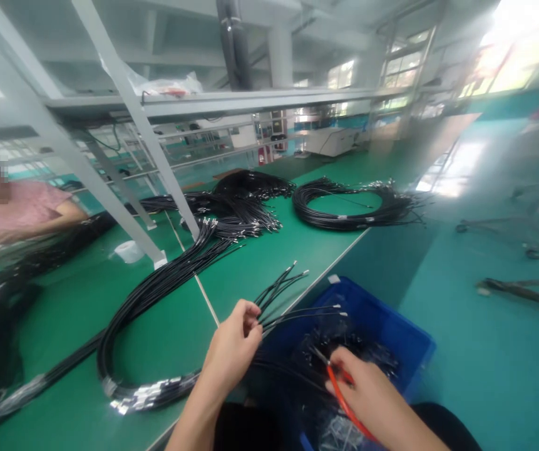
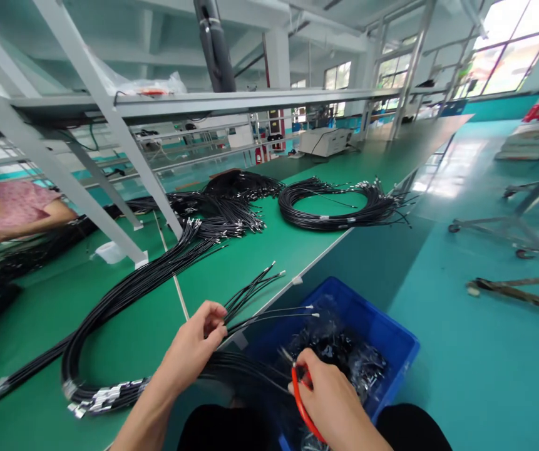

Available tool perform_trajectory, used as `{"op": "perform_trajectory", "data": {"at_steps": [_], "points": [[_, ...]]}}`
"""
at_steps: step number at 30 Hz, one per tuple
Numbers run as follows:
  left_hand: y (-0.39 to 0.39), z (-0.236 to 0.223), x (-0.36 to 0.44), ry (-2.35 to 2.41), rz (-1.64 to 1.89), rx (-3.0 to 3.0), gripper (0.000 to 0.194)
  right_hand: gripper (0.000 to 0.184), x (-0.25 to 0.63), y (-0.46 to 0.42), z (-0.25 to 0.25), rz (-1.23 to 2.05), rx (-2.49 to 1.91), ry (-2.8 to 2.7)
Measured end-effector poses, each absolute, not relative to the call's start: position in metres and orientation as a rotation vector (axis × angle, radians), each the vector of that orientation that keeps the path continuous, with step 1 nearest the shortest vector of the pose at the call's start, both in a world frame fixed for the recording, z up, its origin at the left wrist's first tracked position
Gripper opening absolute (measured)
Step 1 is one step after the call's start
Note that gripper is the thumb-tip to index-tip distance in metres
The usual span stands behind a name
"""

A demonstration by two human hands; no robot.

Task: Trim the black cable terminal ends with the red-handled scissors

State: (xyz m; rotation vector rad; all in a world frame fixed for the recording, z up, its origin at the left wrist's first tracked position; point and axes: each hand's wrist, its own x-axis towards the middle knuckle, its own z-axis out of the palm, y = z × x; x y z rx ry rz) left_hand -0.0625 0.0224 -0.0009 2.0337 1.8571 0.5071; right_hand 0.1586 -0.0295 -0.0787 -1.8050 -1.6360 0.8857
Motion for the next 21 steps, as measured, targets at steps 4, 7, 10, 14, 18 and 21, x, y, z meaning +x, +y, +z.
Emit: {"op": "perform_trajectory", "data": {"at_steps": [4,7,10,14,18,21], "points": [[0.009,0.014,-0.025,1.413,0.707,2.024,0.025,0.027,0.172,-0.021,-0.061,0.785,-1.655,-1.153],[-0.005,0.016,0.004,1.253,0.808,2.174,0.02,0.036,0.179,-0.023,-0.039,0.94,-1.401,-0.918],[-0.013,0.012,0.019,1.193,0.978,2.35,0.014,0.036,0.175,-0.033,-0.02,1.108,-1.247,-0.8],[-0.016,0.007,0.021,1.201,1.068,2.41,0.011,0.038,0.16,-0.046,-0.008,1.137,-1.096,-0.647],[-0.018,0.008,0.02,1.208,0.917,2.061,0.009,0.038,0.151,-0.047,-0.004,1.138,-0.978,-0.566],[-0.018,0.007,0.021,1.195,0.885,1.875,0.012,0.037,0.149,-0.044,-0.001,1.169,-0.946,-0.529]]}}
